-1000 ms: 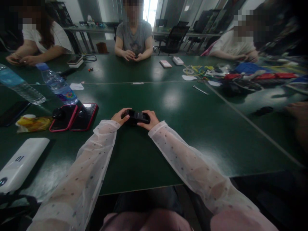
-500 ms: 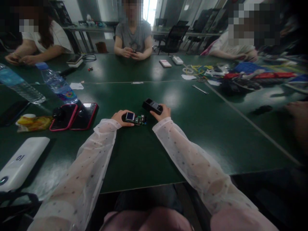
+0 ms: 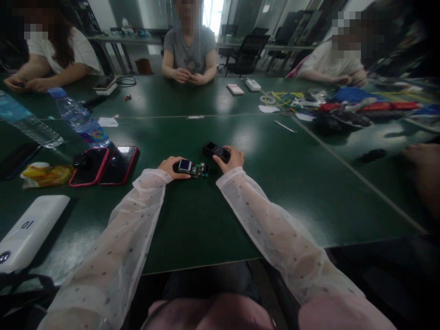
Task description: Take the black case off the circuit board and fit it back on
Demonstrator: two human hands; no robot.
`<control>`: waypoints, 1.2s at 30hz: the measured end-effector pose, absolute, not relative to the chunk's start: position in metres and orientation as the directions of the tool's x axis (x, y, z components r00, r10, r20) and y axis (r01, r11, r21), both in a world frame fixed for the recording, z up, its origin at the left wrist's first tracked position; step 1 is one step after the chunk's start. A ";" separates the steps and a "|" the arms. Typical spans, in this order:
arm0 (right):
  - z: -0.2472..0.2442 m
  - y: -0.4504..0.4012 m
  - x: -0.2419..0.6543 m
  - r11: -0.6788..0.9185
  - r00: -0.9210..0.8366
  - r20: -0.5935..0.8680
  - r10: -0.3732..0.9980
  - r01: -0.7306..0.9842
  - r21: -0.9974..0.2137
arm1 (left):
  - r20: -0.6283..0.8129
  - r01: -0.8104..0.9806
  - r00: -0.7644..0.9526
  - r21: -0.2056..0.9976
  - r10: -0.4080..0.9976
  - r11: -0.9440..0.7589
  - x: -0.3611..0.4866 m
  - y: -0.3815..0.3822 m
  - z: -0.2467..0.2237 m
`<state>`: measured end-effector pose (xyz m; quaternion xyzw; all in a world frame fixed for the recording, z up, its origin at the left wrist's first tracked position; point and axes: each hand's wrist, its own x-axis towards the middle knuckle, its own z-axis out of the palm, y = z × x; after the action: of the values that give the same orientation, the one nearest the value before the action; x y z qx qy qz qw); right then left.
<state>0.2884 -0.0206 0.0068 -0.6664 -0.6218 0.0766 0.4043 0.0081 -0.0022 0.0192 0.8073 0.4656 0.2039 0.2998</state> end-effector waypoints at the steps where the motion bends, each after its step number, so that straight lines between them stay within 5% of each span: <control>1: 0.007 -0.020 0.288 0.102 0.209 0.404 0.891 0.774 -0.626 | 0.047 0.636 0.481 0.669 0.875 -0.385 0.008 -0.002 0.019; 12: -0.001 -0.013 0.294 0.079 0.167 0.343 0.924 0.795 -0.602 | 0.012 0.683 0.486 0.618 0.874 -0.389 0.006 0.000 0.014; 18: 0.003 -0.021 0.287 0.162 0.198 0.392 0.898 0.681 -0.715 | 0.011 0.676 0.487 0.629 0.874 -0.384 0.006 0.003 0.013; 25: 0.026 -0.042 0.266 0.400 -0.095 0.423 0.901 0.559 -0.727 | 0.005 0.707 0.414 0.628 0.910 -0.325 0.005 0.003 0.008; 36: 0.025 -0.048 0.250 0.431 -0.274 0.335 0.902 0.642 -0.635 | 0.033 0.662 0.374 0.690 0.927 -0.292 0.011 -0.003 0.015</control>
<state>0.2498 -0.0478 0.0252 -0.4979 -0.7749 0.1916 0.3391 0.0111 -0.0034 0.0147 0.7729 0.5138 0.2209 0.2999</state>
